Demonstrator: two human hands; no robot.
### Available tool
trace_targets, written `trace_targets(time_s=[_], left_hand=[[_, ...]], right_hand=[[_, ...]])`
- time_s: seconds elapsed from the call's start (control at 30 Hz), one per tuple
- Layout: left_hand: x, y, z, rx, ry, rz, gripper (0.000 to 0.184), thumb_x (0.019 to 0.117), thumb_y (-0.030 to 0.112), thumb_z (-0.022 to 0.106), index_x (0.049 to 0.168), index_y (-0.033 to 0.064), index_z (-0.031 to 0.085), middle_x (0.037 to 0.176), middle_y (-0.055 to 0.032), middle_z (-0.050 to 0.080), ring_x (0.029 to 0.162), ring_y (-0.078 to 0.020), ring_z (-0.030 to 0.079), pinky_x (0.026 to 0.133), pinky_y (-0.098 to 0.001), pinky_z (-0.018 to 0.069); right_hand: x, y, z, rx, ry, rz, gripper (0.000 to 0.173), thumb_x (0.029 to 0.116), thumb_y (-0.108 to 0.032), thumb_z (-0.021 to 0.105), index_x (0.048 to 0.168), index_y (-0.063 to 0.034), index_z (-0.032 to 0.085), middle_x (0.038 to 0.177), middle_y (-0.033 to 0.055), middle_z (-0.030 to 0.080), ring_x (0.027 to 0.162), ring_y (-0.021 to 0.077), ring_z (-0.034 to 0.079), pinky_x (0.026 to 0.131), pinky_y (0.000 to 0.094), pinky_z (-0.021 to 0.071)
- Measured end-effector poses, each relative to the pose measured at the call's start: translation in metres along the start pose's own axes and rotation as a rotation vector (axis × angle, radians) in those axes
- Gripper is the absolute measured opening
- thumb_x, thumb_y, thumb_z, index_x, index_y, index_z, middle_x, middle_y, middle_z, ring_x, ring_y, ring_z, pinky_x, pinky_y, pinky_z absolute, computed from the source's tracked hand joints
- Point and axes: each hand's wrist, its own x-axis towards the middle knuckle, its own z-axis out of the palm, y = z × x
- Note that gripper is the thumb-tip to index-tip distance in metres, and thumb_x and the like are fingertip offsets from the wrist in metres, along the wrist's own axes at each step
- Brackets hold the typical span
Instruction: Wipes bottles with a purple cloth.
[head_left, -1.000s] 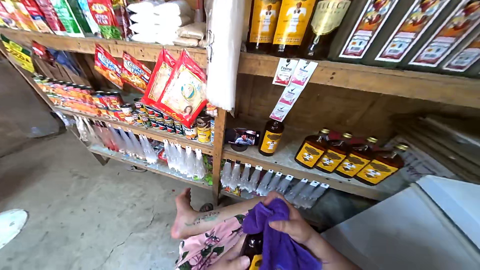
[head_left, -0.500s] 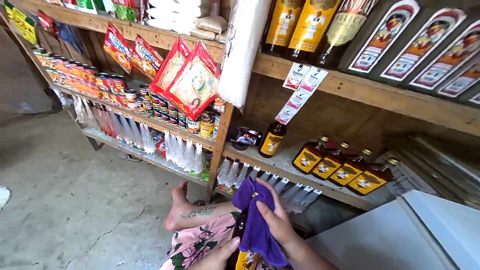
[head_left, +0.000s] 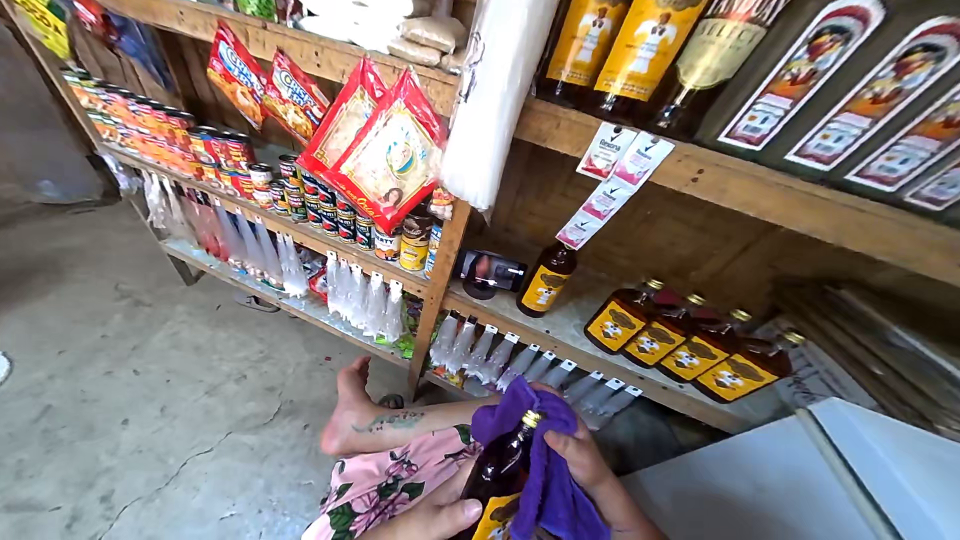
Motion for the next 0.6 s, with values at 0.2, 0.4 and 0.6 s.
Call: trace_targets(time_s=[0.2, 0.4, 0.6], left_hand=[[0.006, -0.003, 0.0, 0.004, -0.03, -0.014, 0.077, 0.0975, 0.057, 0.057, 0.155, 0.0148, 0.029, 0.138, 0.007, 0.061, 0.121, -0.0028, 0.06, 0.106, -0.028, 0.049], [0.005, -0.006, -0.004, -0.014, -0.033, -0.009, 0.07, 0.0986, 0.057, 0.055, 0.154, 0.0187, 0.035, 0.137, 0.0081, 0.063, 0.122, -0.0027, 0.06, 0.107, -0.0279, 0.049], [0.003, 0.004, 0.002, -0.002, -0.009, -0.018, 0.07, 0.0965, 0.058, 0.058, 0.149, 0.016, 0.041, 0.133, 0.0079, 0.065, 0.119, -0.0017, 0.062, 0.105, -0.0259, 0.0495]], right_hand=[[0.003, 0.002, -0.008, 0.035, -0.068, -0.056, 0.047, 0.092, -0.038, 0.073, 0.136, -0.0242, 0.061, 0.125, -0.0148, 0.068, 0.114, -0.0046, 0.061, 0.1, 0.0175, 0.0499], [-0.001, -0.003, 0.002, 0.079, 0.025, 0.075, 0.051, 0.0923, -0.04, 0.072, 0.138, -0.0215, 0.061, 0.125, -0.011, 0.07, 0.114, -0.0014, 0.064, 0.101, 0.0209, 0.0519], [-0.005, 0.0, -0.006, 0.159, -0.057, 0.06, 0.042, 0.0949, -0.029, 0.069, 0.137, -0.0271, 0.064, 0.128, -0.0163, 0.069, 0.118, -0.0054, 0.061, 0.105, 0.0186, 0.0485]])
